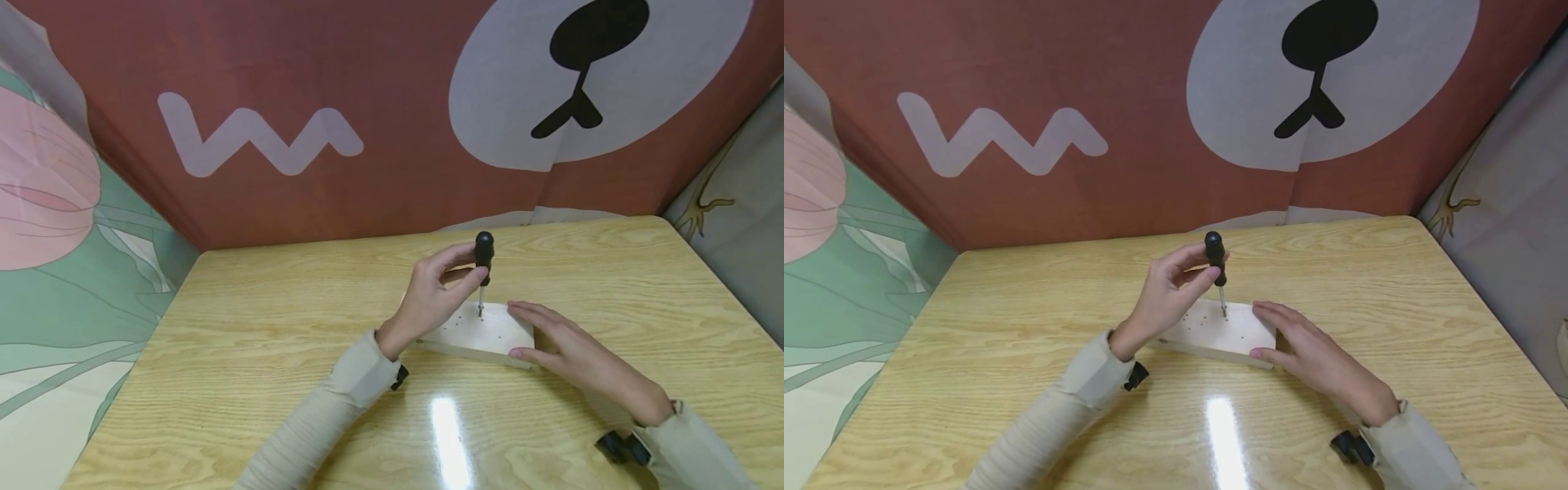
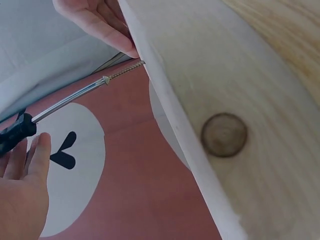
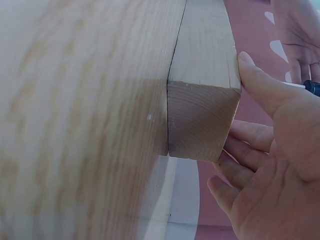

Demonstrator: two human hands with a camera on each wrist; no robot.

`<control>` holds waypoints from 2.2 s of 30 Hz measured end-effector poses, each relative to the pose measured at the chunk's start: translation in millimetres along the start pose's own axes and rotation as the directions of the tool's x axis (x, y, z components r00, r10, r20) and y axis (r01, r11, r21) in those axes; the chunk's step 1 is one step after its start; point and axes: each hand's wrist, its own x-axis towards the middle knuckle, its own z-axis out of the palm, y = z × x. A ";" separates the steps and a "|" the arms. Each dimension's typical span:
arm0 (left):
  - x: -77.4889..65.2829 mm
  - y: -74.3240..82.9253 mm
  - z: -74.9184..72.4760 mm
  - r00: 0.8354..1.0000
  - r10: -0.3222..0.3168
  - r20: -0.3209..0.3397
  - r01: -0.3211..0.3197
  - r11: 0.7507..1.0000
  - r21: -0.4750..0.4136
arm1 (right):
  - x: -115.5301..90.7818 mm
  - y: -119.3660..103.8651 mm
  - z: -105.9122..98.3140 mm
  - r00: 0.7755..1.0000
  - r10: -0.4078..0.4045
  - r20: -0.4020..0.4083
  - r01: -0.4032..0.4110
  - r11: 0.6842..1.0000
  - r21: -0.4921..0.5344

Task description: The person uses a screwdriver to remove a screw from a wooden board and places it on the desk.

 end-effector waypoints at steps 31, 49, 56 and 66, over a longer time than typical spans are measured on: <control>1.3 -0.2 -1.5 0.991 0.123 -0.047 -0.119 0.990 0.072 | -0.8 0.4 0.5 1.000 0.003 -0.005 -0.003 1.000 0.002; 3.6 1.9 -5.8 0.990 0.140 -0.033 -0.138 0.988 0.075 | 1.5 0.5 -0.8 1.000 0.001 0.010 -0.001 1.000 -0.001; 3.3 1.4 -5.9 0.991 0.131 -0.042 -0.129 0.990 0.049 | 0.1 -0.8 -1.0 1.000 0.011 0.007 -0.011 1.000 0.005; 5.4 4.3 -4.4 0.992 0.110 -0.063 -0.110 0.994 0.010 | 1.4 0.9 -0.1 1.000 0.001 0.004 -0.001 1.000 -0.005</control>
